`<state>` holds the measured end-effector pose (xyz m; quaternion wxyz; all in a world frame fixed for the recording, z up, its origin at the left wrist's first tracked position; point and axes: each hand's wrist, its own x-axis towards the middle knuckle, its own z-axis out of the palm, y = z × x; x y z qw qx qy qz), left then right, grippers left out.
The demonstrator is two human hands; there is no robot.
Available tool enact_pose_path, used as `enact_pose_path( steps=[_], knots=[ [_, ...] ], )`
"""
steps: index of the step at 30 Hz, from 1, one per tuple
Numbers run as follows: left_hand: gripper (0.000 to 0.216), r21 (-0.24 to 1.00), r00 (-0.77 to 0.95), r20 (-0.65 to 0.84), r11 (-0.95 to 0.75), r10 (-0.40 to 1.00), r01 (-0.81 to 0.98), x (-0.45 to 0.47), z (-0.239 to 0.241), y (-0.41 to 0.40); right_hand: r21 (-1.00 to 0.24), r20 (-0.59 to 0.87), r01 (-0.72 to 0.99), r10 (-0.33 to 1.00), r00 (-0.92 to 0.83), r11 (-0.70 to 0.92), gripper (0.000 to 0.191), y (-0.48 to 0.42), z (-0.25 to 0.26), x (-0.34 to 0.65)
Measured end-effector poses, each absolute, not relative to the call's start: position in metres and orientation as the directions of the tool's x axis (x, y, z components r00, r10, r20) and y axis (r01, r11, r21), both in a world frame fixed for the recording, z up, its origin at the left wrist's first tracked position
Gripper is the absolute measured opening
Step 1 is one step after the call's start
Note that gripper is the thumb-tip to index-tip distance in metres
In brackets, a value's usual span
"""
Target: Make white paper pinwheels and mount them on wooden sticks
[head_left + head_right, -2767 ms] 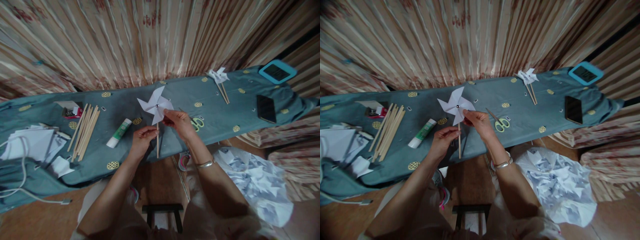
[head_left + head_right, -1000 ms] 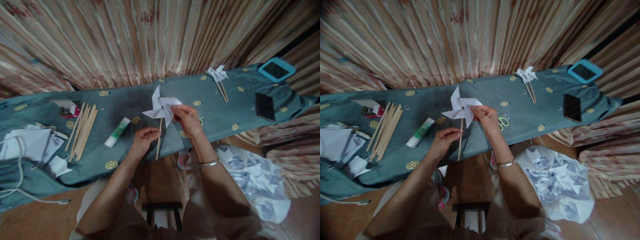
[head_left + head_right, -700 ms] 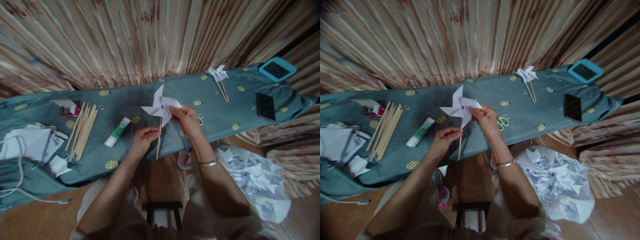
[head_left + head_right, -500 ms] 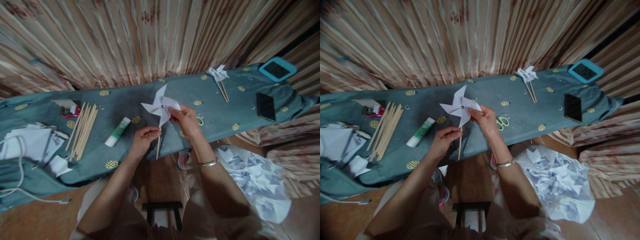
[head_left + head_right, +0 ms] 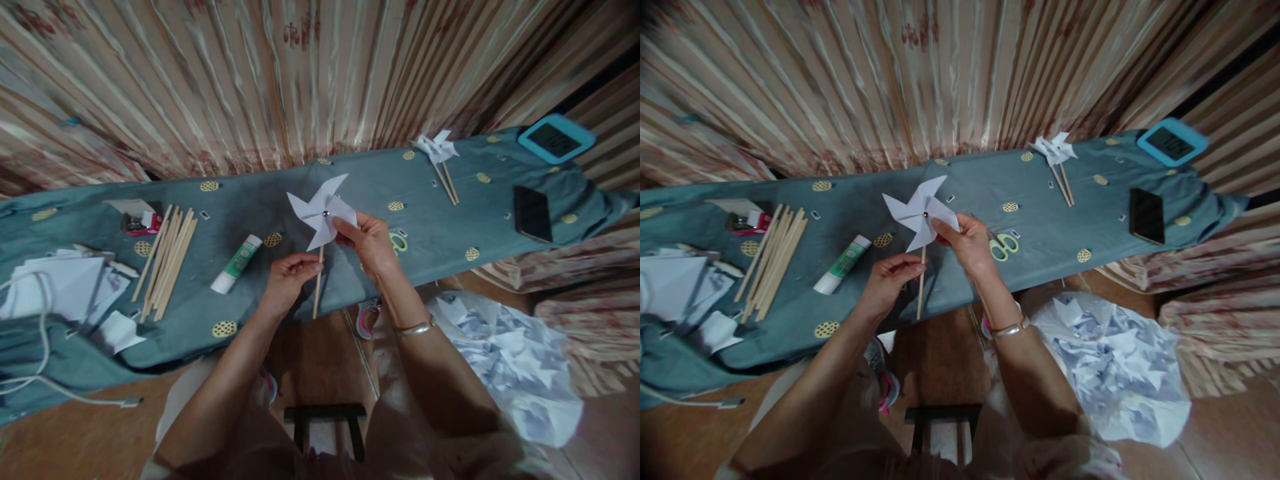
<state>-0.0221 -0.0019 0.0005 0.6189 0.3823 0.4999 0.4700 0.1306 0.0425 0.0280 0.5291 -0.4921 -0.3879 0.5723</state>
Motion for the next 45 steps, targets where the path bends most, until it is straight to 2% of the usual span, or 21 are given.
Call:
enact_pose_path(
  steps=[4,15,21,27,31,37,41,45],
  knots=[
    [0.02,0.948,0.052,-0.256,0.261,0.965,-0.181,-0.022,0.002,-0.001,-0.96,-0.155,-0.239,0.987,0.031,-0.144,0.037,0.041,0.029,0.128],
    [0.02,0.933,0.028,-0.271,0.27,0.962,-0.237,-0.017,0.001,0.002,-0.979,-0.147,-0.15,0.987,0.062,-0.137,0.042,0.04,0.031,0.124],
    [0.022,0.929,-0.091,-0.232,0.193,0.968,-0.315,-0.02,-0.002,0.012,-0.994,-0.113,-0.008,0.993,-0.032,-0.113,0.044,0.031,0.026,0.122],
    [0.021,0.911,-0.153,-0.216,0.142,0.964,-0.388,-0.026,0.0,0.017,-0.991,-0.09,0.121,0.967,-0.24,-0.063,0.039,0.016,0.01,0.113],
    [0.024,0.901,-0.154,-0.235,0.156,0.96,-0.404,-0.028,0.005,0.019,-0.976,-0.087,0.218,0.952,-0.294,-0.022,0.031,0.009,0.003,0.106],
    [0.025,0.91,-0.178,-0.224,0.14,0.958,-0.389,-0.024,0.005,0.022,-0.922,-0.067,0.387,0.976,-0.205,0.018,0.017,0.004,0.006,0.104],
    [0.024,0.912,-0.154,-0.215,0.142,0.964,-0.386,-0.02,0.006,0.021,-0.861,-0.068,0.508,0.987,-0.149,0.018,0.017,0.005,0.022,0.107],
    [0.03,0.884,-0.113,-0.253,0.182,0.961,-0.43,-0.016,0.01,0.019,-0.82,-0.001,0.57,0.997,-0.076,0.043,0.024,0.018,0.036,0.127]
  ],
)
